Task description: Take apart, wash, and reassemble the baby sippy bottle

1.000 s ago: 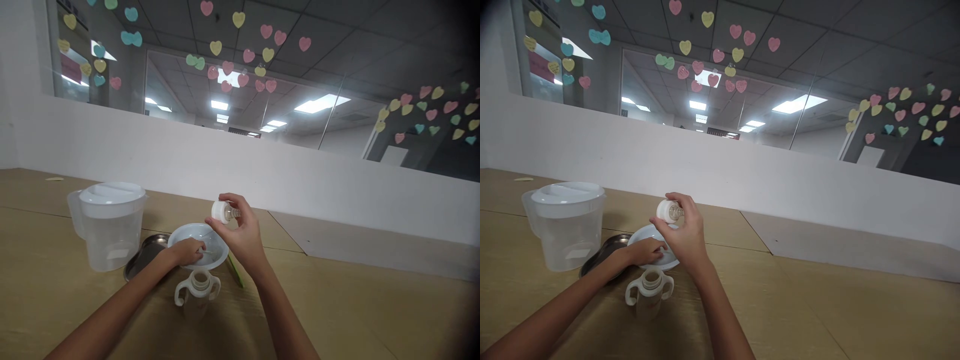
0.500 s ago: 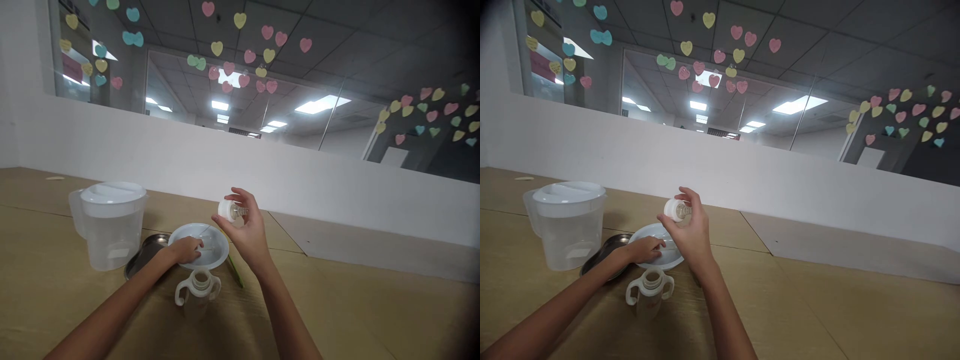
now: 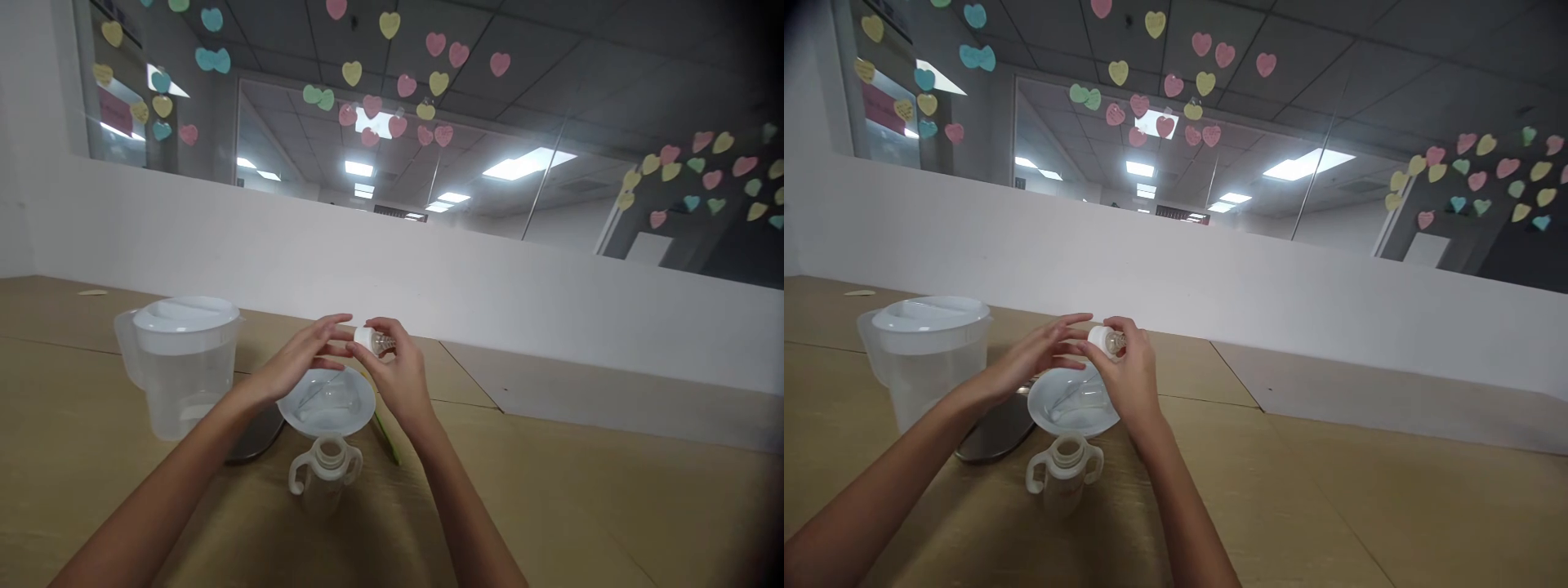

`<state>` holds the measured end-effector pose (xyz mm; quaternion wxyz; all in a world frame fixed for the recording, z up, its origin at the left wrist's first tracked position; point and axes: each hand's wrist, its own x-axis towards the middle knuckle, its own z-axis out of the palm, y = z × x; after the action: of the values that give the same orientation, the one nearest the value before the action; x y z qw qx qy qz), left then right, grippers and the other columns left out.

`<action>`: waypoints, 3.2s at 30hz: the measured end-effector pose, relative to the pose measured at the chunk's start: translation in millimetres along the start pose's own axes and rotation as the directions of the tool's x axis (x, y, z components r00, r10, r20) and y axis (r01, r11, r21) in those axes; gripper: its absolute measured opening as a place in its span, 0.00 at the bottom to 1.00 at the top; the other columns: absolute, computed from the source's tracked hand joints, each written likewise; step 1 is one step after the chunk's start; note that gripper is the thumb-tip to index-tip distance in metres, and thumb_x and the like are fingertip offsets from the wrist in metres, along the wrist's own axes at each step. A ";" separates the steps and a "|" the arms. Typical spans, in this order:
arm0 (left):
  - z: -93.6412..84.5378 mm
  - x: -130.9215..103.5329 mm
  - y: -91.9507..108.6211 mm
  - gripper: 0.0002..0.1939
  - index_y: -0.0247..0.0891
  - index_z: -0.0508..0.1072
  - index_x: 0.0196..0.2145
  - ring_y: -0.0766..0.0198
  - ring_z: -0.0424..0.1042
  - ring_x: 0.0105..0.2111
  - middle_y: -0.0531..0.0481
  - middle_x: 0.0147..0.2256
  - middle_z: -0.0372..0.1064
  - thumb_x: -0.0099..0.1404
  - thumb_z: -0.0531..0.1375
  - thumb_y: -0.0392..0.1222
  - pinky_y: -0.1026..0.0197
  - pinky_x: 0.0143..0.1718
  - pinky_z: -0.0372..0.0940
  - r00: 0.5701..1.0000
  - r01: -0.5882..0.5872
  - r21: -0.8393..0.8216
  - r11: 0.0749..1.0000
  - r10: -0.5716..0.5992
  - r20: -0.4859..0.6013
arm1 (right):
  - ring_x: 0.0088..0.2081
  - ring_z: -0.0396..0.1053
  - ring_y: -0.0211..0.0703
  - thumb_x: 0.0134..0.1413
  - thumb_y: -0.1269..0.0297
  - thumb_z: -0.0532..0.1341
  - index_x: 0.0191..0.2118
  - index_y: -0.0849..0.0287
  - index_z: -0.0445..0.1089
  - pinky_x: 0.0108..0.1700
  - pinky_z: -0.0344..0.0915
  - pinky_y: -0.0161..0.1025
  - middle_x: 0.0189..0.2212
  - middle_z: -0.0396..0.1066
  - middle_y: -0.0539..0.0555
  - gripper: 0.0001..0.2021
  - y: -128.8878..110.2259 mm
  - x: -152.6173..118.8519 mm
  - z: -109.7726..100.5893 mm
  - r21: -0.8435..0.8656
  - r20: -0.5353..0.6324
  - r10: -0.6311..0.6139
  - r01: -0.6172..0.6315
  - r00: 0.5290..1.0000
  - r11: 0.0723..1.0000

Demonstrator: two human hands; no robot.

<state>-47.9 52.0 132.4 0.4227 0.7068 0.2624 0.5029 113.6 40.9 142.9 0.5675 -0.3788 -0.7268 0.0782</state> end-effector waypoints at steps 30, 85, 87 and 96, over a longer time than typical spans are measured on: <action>29.3 -22.5 25.9 0.21 0.45 0.64 0.53 0.59 0.64 0.50 0.48 0.50 0.63 0.61 0.57 0.42 0.57 0.50 0.62 0.883 -0.344 0.691 0.636 0.468 0.009 | 0.27 0.70 0.37 0.44 0.70 0.57 0.29 0.59 0.70 0.27 0.69 0.33 0.28 0.72 0.50 0.05 -16.6 -5.6 -12.4 0.187 -0.097 -0.040 0.058 0.994 0.981; -12.0 -18.0 7.1 0.19 0.44 0.71 0.47 0.57 0.69 0.43 0.49 0.44 0.72 0.62 0.47 0.42 0.59 0.42 0.60 0.946 0.046 0.839 0.542 -0.294 0.138 | 0.33 0.71 0.49 0.38 0.63 0.68 0.37 0.65 0.74 0.28 0.61 0.35 0.32 0.74 0.61 0.17 -11.5 -32.5 19.8 -0.481 0.821 0.253 0.381 0.512 0.790; -15.2 -20.7 5.5 0.20 0.45 0.70 0.48 0.59 0.70 0.41 0.51 0.43 0.72 0.59 0.50 0.38 0.61 0.39 0.61 0.892 0.078 0.801 0.594 -0.400 0.210 | 0.30 0.71 0.47 0.37 0.62 0.69 0.39 0.64 0.74 0.26 0.59 0.34 0.31 0.74 0.59 0.19 -10.0 -30.5 17.9 -0.495 0.807 0.273 0.350 0.523 0.795; -18.1 -22.9 4.5 0.25 0.44 0.70 0.47 0.59 0.71 0.39 0.50 0.42 0.72 0.48 0.60 0.40 0.64 0.35 0.63 0.837 0.080 0.824 0.561 -0.487 0.251 | 0.31 0.71 0.47 0.35 0.61 0.70 0.38 0.61 0.74 0.27 0.60 0.34 0.33 0.74 0.58 0.19 -6.2 -30.2 18.2 -0.497 0.787 0.288 0.284 0.546 0.820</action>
<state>-73.2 37.5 127.5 0.1953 0.8608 0.4632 0.0790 96.7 23.0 116.9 0.0087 -0.4470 -0.8940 0.0277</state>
